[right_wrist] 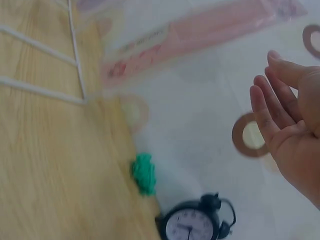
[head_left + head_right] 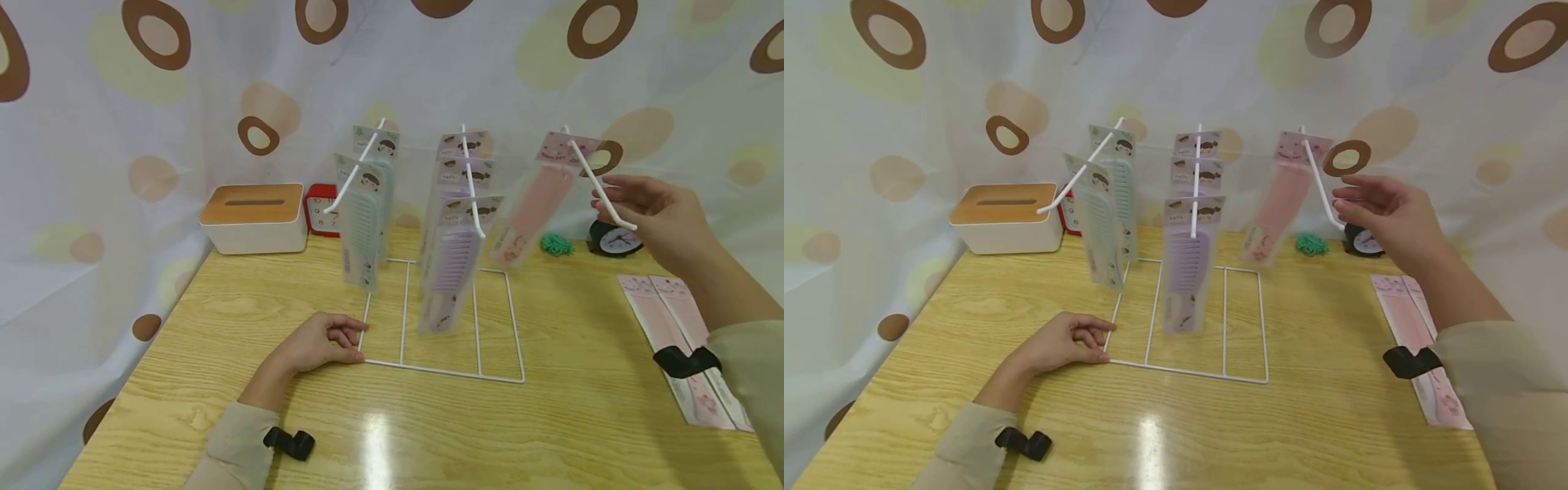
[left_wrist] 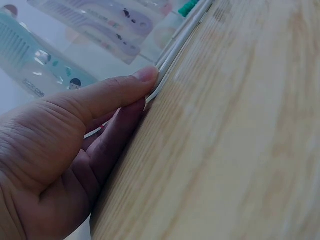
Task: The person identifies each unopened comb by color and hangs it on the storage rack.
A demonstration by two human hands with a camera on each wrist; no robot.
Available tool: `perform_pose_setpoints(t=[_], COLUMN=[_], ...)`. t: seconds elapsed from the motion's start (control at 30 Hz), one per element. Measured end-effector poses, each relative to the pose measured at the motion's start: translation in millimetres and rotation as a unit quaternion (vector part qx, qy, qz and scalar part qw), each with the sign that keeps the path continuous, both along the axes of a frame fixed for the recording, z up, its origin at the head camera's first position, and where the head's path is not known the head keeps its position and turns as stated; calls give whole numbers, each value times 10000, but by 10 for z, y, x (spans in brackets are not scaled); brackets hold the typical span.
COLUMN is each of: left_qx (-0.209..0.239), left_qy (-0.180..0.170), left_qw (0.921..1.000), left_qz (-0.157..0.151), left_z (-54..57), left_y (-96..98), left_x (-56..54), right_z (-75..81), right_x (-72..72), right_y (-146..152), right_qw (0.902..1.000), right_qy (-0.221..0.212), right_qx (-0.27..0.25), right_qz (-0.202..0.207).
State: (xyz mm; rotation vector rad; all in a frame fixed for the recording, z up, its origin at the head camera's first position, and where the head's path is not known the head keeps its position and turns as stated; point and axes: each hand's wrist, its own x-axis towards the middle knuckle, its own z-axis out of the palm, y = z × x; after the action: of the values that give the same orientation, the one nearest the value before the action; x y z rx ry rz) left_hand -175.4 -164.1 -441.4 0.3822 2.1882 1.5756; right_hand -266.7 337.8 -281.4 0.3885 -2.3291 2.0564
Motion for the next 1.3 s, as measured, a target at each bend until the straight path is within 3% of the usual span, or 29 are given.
perform_pose_setpoints(t=[0.07,0.13,0.2,0.43,0.63,0.8,1.0,1.17,1.3], left_qx=[3,6,-17,-8,-34,-45,-49,-80,-103], left_qy=[-6,-16,-8,14,30,55,82,67,38], left_qw=[10000,10000,10000,10000,10000,10000,9999,9999,9999], left_qz=[7,10,8,14,25,30,49,60,82], left_z=[-8,-19,-28,-16,-27,-29,-18,-10,-12], left_y=[3,7,13,18,10,0,-6,-6,-3], left_x=[-6,-12,-18,-21,-32,-35,-15,-4,-7], right_z=[-88,-197,-319,-801,-1117,-1257,-1374,-1401,-1379], right_x=[4,7,12,-17,-24,0,0,-5,-26], right_y=[129,271,414,879,1164,1283,1352,1317,1237], right_qw=[9952,9812,9688,9596,9477,9300,8992,9034,8947], right_qy=[-54,-48,-7,382,350,435,191,41,-390], right_qx=[946,1882,2425,2735,3148,3611,4311,4251,4436], right_qz=[-232,-416,-507,-530,-398,-521,-718,-559,-337])
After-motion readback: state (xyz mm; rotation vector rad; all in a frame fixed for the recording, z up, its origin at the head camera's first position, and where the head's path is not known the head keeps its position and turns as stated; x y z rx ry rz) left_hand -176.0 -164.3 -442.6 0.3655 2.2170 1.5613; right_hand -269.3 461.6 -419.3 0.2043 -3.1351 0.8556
